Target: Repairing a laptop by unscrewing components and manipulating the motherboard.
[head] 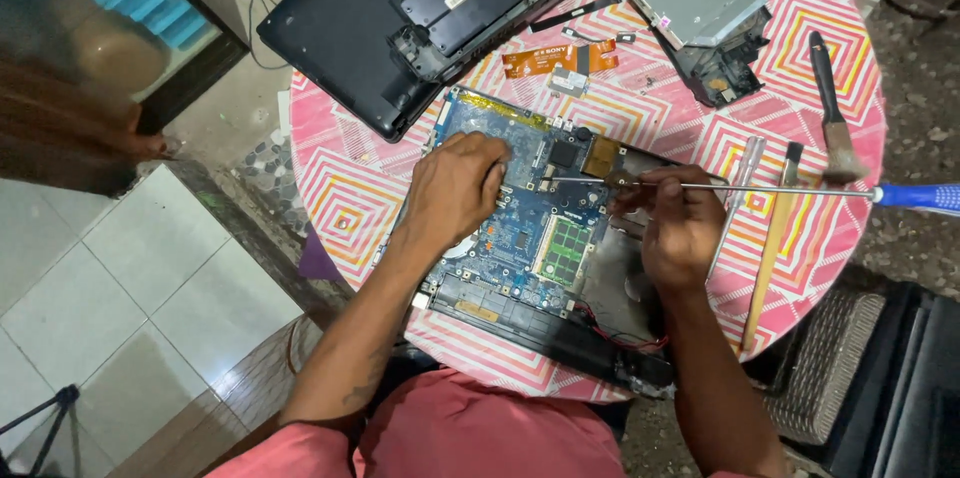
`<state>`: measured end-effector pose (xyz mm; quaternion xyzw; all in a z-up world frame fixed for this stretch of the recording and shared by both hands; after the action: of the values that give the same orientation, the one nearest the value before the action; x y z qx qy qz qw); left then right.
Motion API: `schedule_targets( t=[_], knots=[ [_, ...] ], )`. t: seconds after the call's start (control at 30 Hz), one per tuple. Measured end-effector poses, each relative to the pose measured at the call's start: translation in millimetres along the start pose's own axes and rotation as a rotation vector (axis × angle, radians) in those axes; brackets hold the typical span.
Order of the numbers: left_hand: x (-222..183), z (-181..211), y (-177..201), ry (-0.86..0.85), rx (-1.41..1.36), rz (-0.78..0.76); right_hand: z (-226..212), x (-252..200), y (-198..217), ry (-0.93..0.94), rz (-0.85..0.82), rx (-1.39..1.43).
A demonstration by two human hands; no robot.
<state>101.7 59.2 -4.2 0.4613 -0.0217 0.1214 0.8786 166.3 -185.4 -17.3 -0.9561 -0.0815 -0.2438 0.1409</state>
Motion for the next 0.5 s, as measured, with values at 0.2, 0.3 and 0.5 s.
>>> schedule_targets(
  t=[0.2,0.3,0.5],
  knots=[
    [18,-15,-33,0.008,0.015,-0.107,-6,6,0,0.027,0.008,-0.014],
    [14,3,-4,0.034,-0.105,-0.112,-10,4,-5,0.027,-0.006,-0.044],
    [-21,-11,26,0.010,-0.087,0.039,-7,5,-2,0.020,-0.027,-0.071]
  ],
)
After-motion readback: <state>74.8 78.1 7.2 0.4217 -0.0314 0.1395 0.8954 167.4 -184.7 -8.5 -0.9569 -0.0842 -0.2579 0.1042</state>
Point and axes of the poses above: each hand's wrist, its own x-axis towards the middle knuckle, its own y-axis out of the back of the hand, z = x × y, the point moved 6 cm from there along x, towards the middle knuckle, and after that the axes turned 8 degrees about y, right-handed, at the moved point
